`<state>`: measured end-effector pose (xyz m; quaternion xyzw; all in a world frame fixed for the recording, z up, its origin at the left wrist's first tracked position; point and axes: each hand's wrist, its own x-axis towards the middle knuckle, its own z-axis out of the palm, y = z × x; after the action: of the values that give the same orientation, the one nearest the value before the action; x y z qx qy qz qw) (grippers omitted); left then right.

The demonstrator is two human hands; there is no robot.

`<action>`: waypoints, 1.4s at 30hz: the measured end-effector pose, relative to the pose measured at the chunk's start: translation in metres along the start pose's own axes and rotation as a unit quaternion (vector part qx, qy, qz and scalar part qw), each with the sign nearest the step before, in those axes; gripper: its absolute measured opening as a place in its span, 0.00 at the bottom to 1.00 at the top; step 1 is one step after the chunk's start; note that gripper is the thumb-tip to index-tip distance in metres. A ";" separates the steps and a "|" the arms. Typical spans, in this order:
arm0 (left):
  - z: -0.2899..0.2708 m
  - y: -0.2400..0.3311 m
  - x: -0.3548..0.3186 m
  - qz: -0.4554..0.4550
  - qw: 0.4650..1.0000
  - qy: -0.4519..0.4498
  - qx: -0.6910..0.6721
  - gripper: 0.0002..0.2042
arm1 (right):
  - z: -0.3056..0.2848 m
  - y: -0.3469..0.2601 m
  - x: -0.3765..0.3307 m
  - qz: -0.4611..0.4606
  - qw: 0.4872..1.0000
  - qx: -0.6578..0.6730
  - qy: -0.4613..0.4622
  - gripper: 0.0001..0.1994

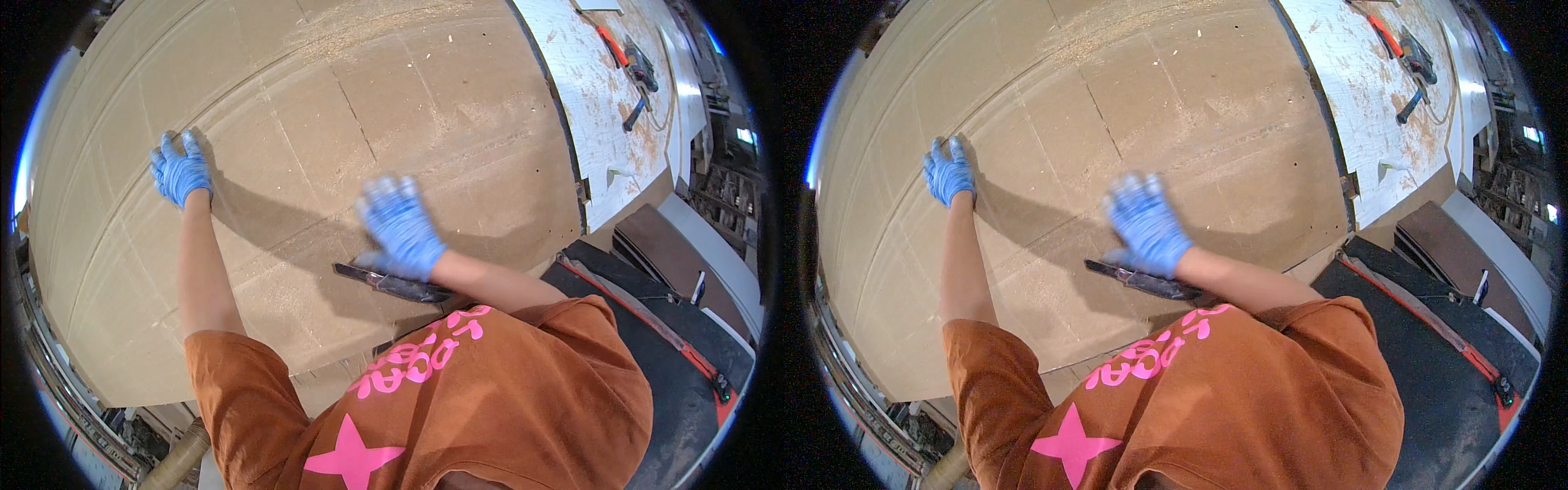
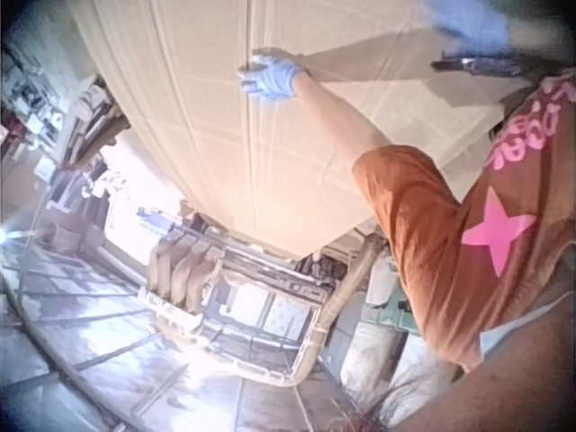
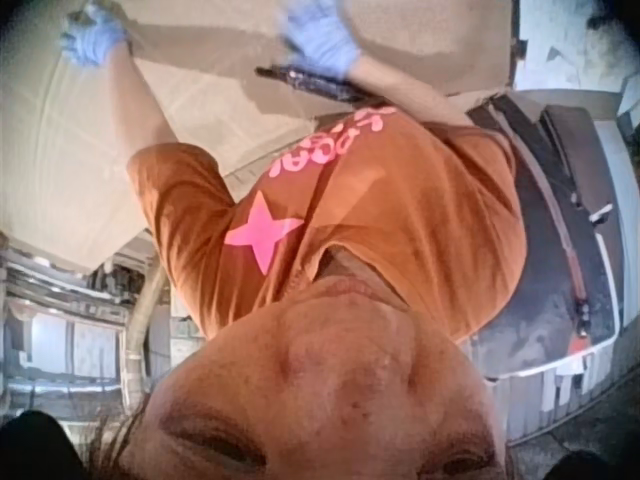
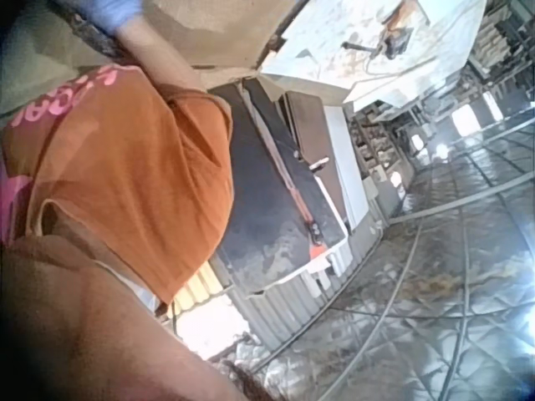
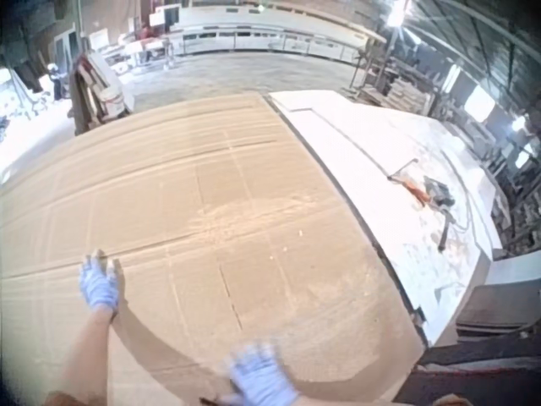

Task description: The person scrapes a seam on a large wooden panel, wipes away debris, applies glue from a tube along the seam, and spreads it with a putty knife. The person then walks to another area and returns to the panel.

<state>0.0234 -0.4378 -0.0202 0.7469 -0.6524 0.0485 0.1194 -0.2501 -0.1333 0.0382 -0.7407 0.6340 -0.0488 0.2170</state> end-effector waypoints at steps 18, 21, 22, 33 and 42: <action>-0.010 0.012 -0.004 -0.020 0.999 -0.020 -0.029 0.32 | -0.033 0.284 -0.101 0.452 0.851 -0.142 0.224 0.37; -0.012 0.009 -0.006 -0.024 0.999 -0.019 -0.030 0.32 | -0.032 0.270 -0.089 0.334 0.881 -0.169 0.291 0.38; -0.012 0.007 -0.006 -0.026 0.999 -0.019 -0.027 0.32 | -0.030 0.262 -0.077 0.314 0.894 -0.178 0.266 0.38; -0.012 0.017 -0.004 -0.009 0.999 -0.001 -0.033 0.33 | -0.008 0.056 0.046 -0.001 0.990 -0.079 0.117 0.41; 0.010 -0.008 0.004 -0.003 1.000 0.014 -0.003 0.31 | -0.022 0.074 0.023 -0.003 0.994 -0.038 0.098 0.42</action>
<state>0.0315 -0.4433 -0.0298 0.7475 -0.6489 0.0563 0.1308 -0.3210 -0.1689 0.0246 -0.7419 0.6515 -0.0970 0.1254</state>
